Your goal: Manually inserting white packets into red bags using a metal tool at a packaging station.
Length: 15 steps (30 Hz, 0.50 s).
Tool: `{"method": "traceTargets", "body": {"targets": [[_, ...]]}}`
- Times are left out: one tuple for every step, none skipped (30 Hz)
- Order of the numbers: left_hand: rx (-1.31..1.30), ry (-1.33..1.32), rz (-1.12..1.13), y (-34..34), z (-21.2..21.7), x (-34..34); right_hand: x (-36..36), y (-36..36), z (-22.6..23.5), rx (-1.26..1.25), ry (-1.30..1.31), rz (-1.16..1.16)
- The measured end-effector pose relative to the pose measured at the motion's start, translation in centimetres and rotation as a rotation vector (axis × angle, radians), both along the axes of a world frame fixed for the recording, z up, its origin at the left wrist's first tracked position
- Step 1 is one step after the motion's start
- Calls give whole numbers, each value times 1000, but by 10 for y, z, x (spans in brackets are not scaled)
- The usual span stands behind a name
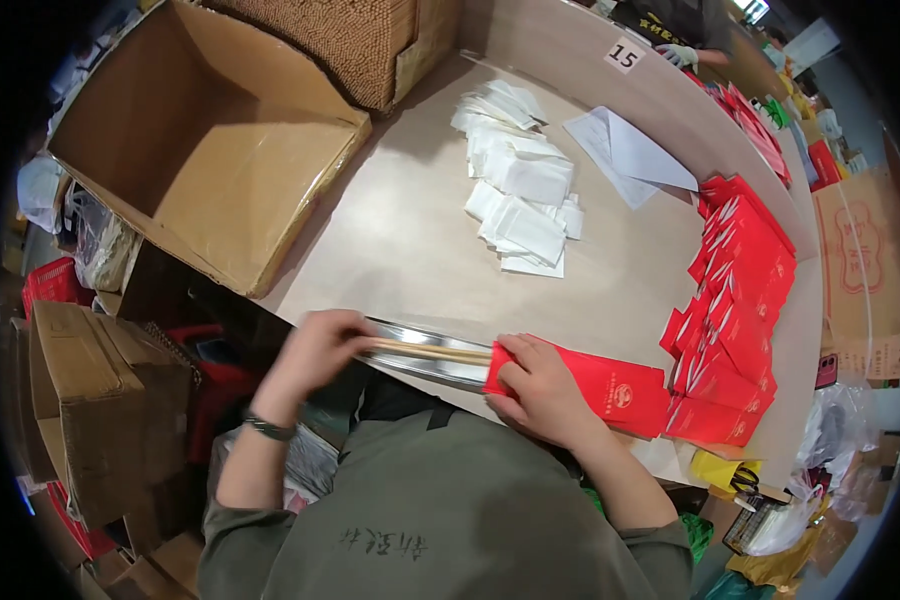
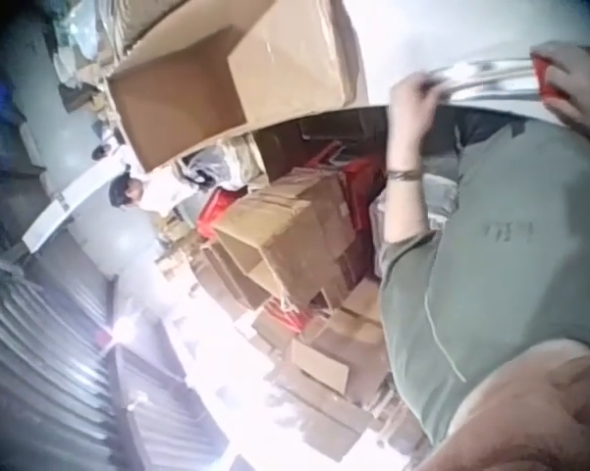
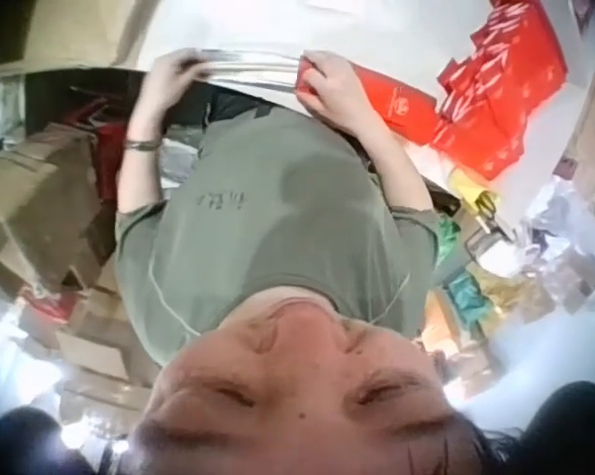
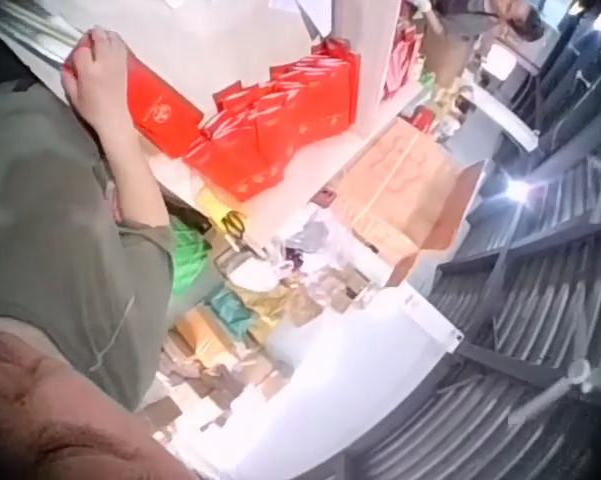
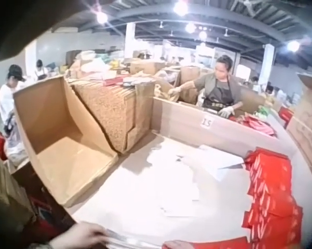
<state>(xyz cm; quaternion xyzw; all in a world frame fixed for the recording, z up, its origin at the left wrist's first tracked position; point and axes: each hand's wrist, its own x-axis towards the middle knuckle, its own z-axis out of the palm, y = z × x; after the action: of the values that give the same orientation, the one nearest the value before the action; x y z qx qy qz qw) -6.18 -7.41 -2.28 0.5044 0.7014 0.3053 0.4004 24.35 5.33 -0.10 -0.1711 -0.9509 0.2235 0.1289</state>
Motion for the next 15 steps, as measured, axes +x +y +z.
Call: {"method": "traceTargets", "body": {"targets": [[113,-2,-60,12,1,26,1,-6,-3,19,3,-18],[205,78,-174,19,6,53,-2,-11,-8,-60,-28,-11],[321,161,-292,28,6,73,-7,-8,-12,-118,-58,-12],[428,230,-243,34,-2,79,-10,-6,-17,-83,-40,-55],[538,296,-181,35,-12,81,-12,-8,-21,-44,-20,-89],[509,384,-38,32,-16,80,-11,-8,-21,14,-24,-104],[471,462,109,28,-17,77,-9,-8,-22,63,-28,-121],[377,393,159,27,-15,73,-9,-9,-25,59,-14,-100],[269,320,205,26,-14,72,-8,-10,-27,42,-6,-75],[250,254,175,28,-16,77,-8,-13,-23,74,-34,-63],[221,192,140,34,-12,83,-7,-14,-26,88,-26,-71],[150,16,80,40,-6,96,-5,-13,-31,104,11,-87],[168,-55,-9,42,-17,107,-8,-14,-34,114,56,-102],[190,-227,-111,47,-15,119,-7,-11,-26,34,9,-66],[50,-262,-140,45,-6,121,-6,-15,-25,33,21,-66]]}}
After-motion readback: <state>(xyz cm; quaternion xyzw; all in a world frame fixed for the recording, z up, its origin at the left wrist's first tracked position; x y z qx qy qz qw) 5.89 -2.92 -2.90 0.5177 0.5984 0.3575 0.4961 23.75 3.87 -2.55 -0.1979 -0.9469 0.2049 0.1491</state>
